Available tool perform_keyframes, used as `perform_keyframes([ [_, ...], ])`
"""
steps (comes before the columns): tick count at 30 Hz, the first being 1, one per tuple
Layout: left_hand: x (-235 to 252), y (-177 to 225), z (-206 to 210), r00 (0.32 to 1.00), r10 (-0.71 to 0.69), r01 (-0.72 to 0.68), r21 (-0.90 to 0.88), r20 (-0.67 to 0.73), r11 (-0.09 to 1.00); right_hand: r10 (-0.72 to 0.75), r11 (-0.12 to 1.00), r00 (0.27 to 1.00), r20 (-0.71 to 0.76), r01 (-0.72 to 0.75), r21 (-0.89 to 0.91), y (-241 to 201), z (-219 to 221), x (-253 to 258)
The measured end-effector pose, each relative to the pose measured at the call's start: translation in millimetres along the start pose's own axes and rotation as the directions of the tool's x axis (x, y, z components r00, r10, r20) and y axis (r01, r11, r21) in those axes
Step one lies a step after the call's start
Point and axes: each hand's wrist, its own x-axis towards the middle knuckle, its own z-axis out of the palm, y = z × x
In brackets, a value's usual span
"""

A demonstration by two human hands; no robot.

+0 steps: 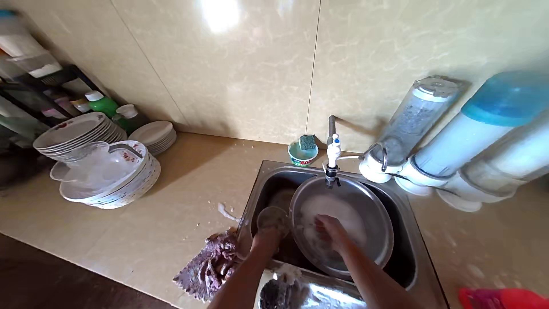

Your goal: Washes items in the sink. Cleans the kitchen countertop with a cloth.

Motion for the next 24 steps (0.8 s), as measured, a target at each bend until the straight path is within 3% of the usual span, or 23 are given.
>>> perform_keyframes([
  [2, 5.4, 10.0, 8.0, 0.999, -0.03, 0.032, -0.056, 0.038, 0.998, 0.005, 0.997, 0.978, -0.207, -0.021, -0.073, 28.9, -31.5, 14.2],
  [5, 12.1, 14.8, 15.8, 0.994, 0.038, -0.021, -0.157, 0.102, 0.987, 0.026, 0.966, 0.946, -0.325, -0.107, -0.235, 55.8, -72.0, 29.0],
  [10, 25.1, 8.7, 15.2, 0.969, 0.143, -0.105, -0.185, 0.204, 0.977, -0.045, 0.877, 0.924, -0.379, -0.144, -0.458, 49.2, -108.9, 37.5],
  [13, 34.9, 5.5, 20.3, 0.971, 0.195, -0.155, -0.256, 0.138, 0.954, -0.021, 0.907, 0.932, -0.362, -0.134, -0.399, 49.5, -123.2, 43.1],
  [16, 35.0, 2.5, 19.4, 0.972, 0.23, -0.203, -0.349, 0.039, 0.915, 0.016, 0.911, 0.947, -0.322, -0.147, -0.386, 57.0, -110.9, 41.4],
  [18, 32.5, 1.8, 16.7, 0.982, 0.19, -0.179, -0.404, -0.014, 0.897, 0.035, 0.921, 0.971, -0.237, -0.123, -0.37, 57.0, -89.2, 22.5],
  [21, 31.7, -1.1, 8.3, 0.993, 0.08, -0.114, -0.604, -0.082, 0.789, 0.131, 0.989, 0.991, 0.013, -0.129, -0.068, 48.2, -49.8, 9.9],
  [23, 35.6, -4.5, 5.9, 0.994, 0.028, -0.093, -0.723, -0.102, 0.685, 0.11, 0.972, 0.945, 0.309, -0.168, 0.167, 31.3, -18.3, 9.1],
  [24, 35.6, -6.9, 6.1, 0.995, 0.017, -0.087, -0.775, -0.098, 0.626, 0.087, 0.967, 0.907, 0.412, -0.177, 0.184, 19.5, -3.9, 1.3],
])
